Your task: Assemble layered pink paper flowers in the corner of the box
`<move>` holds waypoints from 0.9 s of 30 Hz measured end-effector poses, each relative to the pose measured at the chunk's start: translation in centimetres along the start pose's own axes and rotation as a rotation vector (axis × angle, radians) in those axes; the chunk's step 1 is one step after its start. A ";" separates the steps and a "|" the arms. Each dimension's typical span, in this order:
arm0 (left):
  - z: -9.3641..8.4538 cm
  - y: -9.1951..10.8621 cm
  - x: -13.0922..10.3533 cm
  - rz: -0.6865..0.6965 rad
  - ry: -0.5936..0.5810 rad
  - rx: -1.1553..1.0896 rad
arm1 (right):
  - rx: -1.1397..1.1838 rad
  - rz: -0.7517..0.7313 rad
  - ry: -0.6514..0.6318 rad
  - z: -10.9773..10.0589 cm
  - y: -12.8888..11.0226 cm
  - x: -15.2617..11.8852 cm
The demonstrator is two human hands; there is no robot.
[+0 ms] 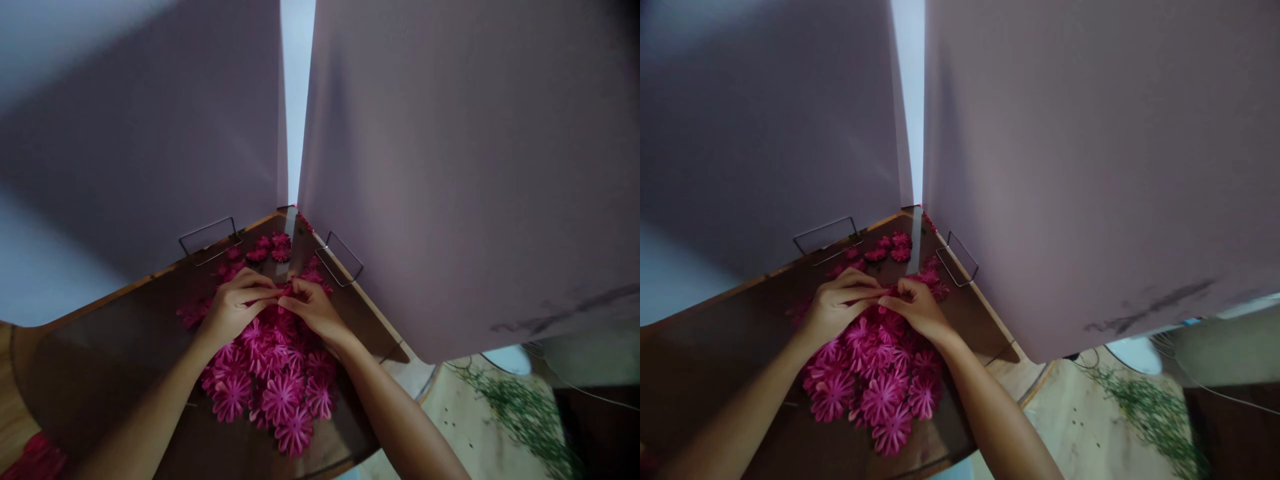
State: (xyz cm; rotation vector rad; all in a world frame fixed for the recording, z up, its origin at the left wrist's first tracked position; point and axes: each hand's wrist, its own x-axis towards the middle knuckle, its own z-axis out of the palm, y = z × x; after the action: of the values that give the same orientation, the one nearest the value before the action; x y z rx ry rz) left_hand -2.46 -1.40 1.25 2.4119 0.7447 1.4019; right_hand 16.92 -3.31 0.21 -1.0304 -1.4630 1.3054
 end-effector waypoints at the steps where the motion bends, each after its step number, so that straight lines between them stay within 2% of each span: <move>1: 0.0 0.0 0.0 0.000 0.004 -0.004 | -0.003 -0.006 -0.012 0.0 0.0 0.0; 9: -0.2 0.3 0.3 0.009 0.030 -0.028 | 0.038 -0.038 -0.069 -0.5 0.1 0.2; 27: -0.3 0.3 0.3 -0.045 0.017 -0.079 | 0.058 -0.064 -0.104 -1.2 0.4 0.2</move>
State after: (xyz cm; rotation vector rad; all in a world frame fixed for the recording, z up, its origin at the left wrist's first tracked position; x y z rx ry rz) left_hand -2.50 -1.53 1.75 2.3118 0.7293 1.4092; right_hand 18.00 -2.75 -0.07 -0.8826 -1.5137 1.3652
